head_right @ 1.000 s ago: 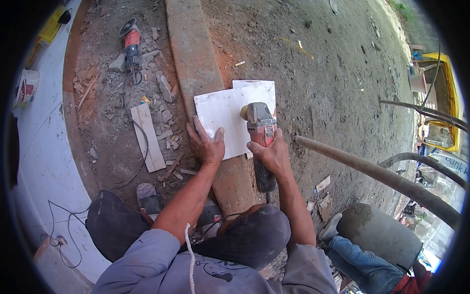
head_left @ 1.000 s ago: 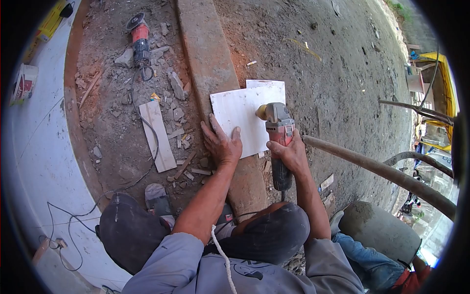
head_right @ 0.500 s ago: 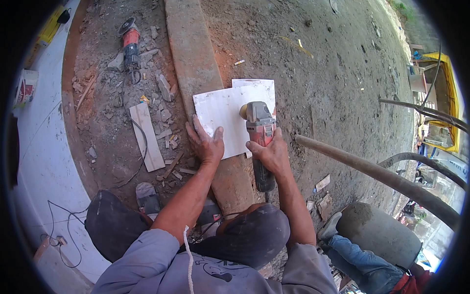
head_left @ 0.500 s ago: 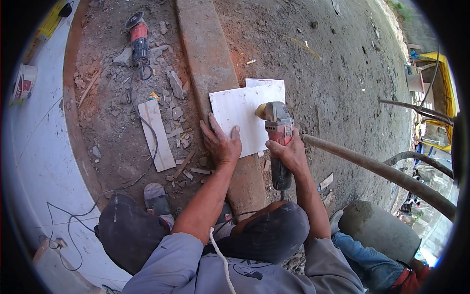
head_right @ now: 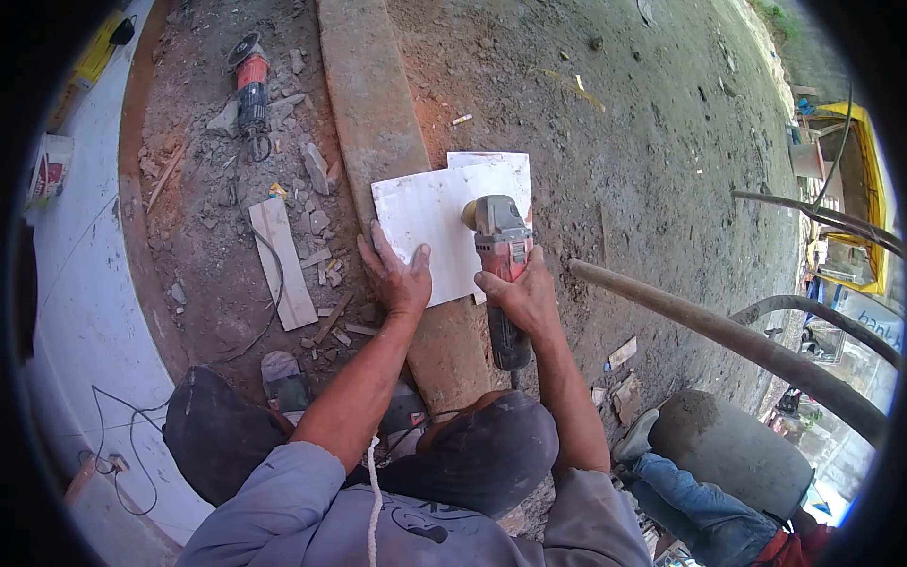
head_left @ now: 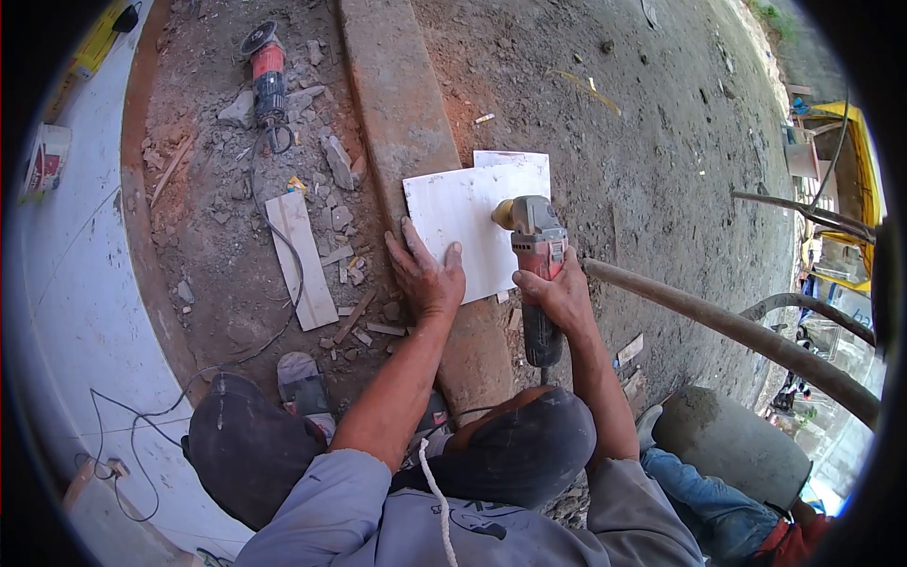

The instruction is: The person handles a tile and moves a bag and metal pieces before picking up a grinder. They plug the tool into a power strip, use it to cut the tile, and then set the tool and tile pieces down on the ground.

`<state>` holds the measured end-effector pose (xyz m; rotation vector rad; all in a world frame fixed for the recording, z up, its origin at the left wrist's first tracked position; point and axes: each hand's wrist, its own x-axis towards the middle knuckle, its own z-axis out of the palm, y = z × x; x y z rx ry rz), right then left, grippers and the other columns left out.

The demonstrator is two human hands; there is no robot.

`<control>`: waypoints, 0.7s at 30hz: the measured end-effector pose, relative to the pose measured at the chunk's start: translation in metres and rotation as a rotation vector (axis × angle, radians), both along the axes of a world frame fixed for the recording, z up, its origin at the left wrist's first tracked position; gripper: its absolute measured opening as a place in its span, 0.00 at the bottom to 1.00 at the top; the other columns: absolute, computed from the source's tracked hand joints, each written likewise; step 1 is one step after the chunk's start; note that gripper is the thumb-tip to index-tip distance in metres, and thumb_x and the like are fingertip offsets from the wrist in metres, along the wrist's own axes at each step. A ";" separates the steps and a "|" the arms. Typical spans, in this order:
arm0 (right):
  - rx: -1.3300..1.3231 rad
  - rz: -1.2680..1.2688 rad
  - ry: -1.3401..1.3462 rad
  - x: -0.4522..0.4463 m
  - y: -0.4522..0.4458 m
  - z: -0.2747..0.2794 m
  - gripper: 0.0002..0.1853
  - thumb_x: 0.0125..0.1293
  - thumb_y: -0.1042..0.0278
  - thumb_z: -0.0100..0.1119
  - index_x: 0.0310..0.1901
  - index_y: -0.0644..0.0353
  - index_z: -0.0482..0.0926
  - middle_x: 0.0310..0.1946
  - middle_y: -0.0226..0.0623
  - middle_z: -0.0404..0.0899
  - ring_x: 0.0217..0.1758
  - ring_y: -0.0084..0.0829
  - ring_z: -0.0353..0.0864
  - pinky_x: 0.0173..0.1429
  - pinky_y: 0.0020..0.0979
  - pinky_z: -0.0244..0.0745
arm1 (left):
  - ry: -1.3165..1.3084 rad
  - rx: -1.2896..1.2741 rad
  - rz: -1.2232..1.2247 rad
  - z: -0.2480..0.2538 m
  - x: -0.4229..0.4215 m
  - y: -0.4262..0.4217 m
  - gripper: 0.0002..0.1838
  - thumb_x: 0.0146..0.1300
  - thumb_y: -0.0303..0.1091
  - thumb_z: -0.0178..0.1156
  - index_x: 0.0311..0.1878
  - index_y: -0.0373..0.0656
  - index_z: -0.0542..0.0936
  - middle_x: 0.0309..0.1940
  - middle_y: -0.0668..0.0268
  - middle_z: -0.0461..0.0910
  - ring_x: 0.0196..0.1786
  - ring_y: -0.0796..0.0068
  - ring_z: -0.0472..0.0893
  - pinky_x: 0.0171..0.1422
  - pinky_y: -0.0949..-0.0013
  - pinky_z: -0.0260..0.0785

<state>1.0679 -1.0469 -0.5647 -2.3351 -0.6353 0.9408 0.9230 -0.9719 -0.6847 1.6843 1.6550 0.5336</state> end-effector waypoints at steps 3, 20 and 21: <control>0.012 0.001 -0.007 0.002 -0.003 -0.004 0.36 0.43 0.56 0.73 0.49 0.72 0.68 0.42 0.55 0.79 0.45 0.43 0.81 0.53 0.39 0.74 | -0.004 0.011 0.000 0.000 0.000 0.001 0.50 0.56 0.43 0.67 0.74 0.45 0.46 0.69 0.34 0.45 0.70 0.32 0.53 0.71 0.42 0.49; -0.008 0.011 0.019 0.004 -0.001 -0.004 0.36 0.44 0.59 0.72 0.53 0.69 0.67 0.42 0.46 0.77 0.44 0.36 0.79 0.50 0.34 0.75 | 0.004 0.003 -0.001 -0.004 0.000 -0.001 0.51 0.55 0.43 0.67 0.75 0.46 0.46 0.70 0.35 0.44 0.70 0.32 0.52 0.71 0.43 0.49; -0.004 -0.007 0.029 0.003 -0.001 -0.002 0.38 0.42 0.57 0.73 0.51 0.72 0.68 0.43 0.52 0.78 0.46 0.42 0.80 0.54 0.38 0.73 | 0.000 0.003 0.000 -0.004 0.000 -0.001 0.51 0.55 0.43 0.67 0.75 0.46 0.46 0.70 0.35 0.44 0.70 0.32 0.53 0.71 0.43 0.49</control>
